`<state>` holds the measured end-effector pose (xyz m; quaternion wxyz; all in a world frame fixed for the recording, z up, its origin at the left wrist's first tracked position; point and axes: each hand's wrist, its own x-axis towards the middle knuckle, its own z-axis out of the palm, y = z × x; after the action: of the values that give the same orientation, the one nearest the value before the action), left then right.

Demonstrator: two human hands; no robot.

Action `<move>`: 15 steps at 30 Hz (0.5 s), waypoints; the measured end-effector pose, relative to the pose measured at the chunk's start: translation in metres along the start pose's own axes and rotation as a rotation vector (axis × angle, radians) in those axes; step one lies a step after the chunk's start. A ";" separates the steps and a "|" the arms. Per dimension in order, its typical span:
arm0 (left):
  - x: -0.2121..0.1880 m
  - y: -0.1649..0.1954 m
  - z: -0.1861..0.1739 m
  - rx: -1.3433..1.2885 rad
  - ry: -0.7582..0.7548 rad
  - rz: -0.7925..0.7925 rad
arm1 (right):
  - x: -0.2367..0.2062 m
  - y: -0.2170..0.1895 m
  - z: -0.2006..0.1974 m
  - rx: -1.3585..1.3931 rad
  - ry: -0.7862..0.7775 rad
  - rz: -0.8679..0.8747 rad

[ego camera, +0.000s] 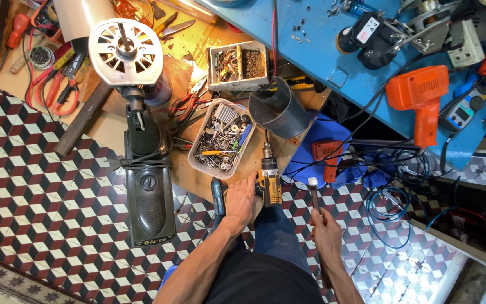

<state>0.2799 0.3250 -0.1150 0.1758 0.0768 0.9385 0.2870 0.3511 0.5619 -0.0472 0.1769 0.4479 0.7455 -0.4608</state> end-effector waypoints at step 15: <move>-0.052 0.012 -0.084 -0.384 -0.166 -0.065 | 0.014 0.004 0.076 0.059 -0.046 -0.230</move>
<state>0.2968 0.2793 -0.0279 0.2730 0.0347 0.8508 0.4476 0.3356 0.5050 -0.0977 0.1265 0.3536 0.7739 -0.5099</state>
